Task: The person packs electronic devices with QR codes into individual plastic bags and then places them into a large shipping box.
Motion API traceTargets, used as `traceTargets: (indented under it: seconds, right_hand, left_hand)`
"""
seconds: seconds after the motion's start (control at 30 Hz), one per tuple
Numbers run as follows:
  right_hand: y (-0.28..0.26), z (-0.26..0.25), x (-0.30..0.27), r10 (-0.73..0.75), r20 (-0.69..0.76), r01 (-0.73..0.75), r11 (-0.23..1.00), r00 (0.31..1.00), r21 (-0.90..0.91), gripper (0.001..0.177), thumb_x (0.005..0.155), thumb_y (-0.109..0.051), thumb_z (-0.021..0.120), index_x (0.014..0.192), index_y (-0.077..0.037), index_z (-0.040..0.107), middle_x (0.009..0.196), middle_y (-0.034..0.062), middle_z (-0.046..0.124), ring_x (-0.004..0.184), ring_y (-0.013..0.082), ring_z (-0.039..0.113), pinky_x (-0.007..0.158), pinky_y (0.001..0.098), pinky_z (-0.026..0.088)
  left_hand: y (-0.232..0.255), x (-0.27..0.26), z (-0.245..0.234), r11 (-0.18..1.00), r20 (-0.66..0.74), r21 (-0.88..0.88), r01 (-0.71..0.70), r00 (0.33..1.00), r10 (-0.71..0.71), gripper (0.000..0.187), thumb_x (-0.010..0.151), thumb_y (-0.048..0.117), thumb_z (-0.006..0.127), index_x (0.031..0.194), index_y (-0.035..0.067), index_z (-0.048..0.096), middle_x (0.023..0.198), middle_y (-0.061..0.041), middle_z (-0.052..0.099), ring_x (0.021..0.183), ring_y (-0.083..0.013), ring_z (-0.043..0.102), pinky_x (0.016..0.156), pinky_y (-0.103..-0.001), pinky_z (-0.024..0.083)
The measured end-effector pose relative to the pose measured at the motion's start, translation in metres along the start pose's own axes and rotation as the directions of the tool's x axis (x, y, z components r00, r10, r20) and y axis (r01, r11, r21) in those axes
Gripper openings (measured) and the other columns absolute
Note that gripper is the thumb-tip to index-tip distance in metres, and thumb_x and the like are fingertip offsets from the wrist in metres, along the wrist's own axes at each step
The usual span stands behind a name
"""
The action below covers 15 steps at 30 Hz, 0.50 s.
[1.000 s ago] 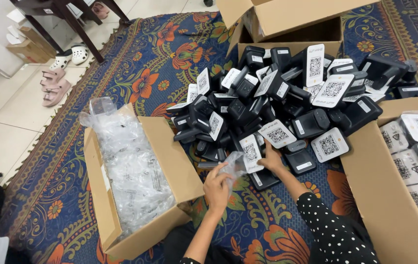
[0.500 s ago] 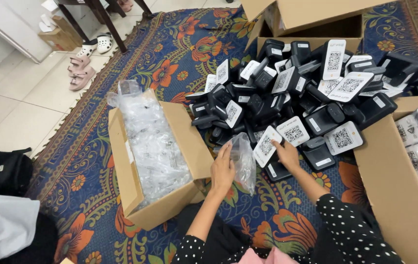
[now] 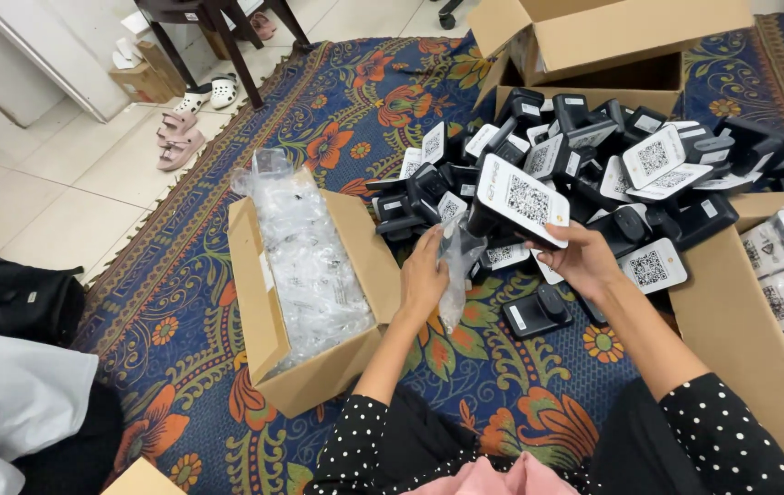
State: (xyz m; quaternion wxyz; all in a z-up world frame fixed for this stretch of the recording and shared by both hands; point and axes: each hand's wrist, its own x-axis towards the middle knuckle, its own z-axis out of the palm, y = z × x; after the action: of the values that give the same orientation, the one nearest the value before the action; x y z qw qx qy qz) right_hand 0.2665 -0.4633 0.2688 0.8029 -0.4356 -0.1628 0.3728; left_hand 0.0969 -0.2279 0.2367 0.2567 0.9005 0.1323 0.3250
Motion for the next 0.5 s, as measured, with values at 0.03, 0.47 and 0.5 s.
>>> traceTargets:
  seconds: [0.03,0.47,0.5]
  right_hand:
    - [0.005,0.003,-0.001,0.000,0.052,-0.001,1.000,0.999,0.010,0.048,0.091,-0.016,0.067,0.134,0.003,0.057,0.118,0.0164,0.071,0.095,0.0229,0.073,0.072,0.0271,0.058]
    - [0.047,0.012,-0.015,0.143,0.014,-0.136,0.960,0.990,-0.245,0.053,0.085,-0.013,0.074,0.133,-0.002,0.054,0.119,0.0134,0.071,0.098,0.0251,0.074,0.077,0.0314,0.062]
    - [0.049,0.010,-0.012,0.145,0.020,-0.135,0.960,0.989,-0.246,0.053,0.085,-0.013,0.074,0.133,-0.002,0.054,0.119,0.0134,0.071,0.098,0.0251,0.074,0.077,0.0314,0.062]
  left_hand:
    - [0.010,0.003,-0.008,1.000,0.025,-0.017,-0.002,1.000,0.002,0.061,0.081,0.001,0.063,0.142,0.007,0.054,0.150,-0.010,0.055,0.114,-0.0376,0.065,0.094,-0.045,0.054]
    - [0.015,0.020,-0.024,0.987,0.080,-0.113,-0.117,0.989,0.126,0.075,0.077,-0.010,0.047,0.149,0.011,0.052,0.154,-0.011,0.052,0.123,-0.0370,0.062,0.099,-0.043,0.052]
    - [0.013,0.020,-0.025,0.987,0.076,-0.109,-0.115,0.989,0.124,0.075,0.077,-0.010,0.047,0.149,0.011,0.052,0.154,-0.011,0.052,0.123,-0.0370,0.062,0.099,-0.043,0.052]
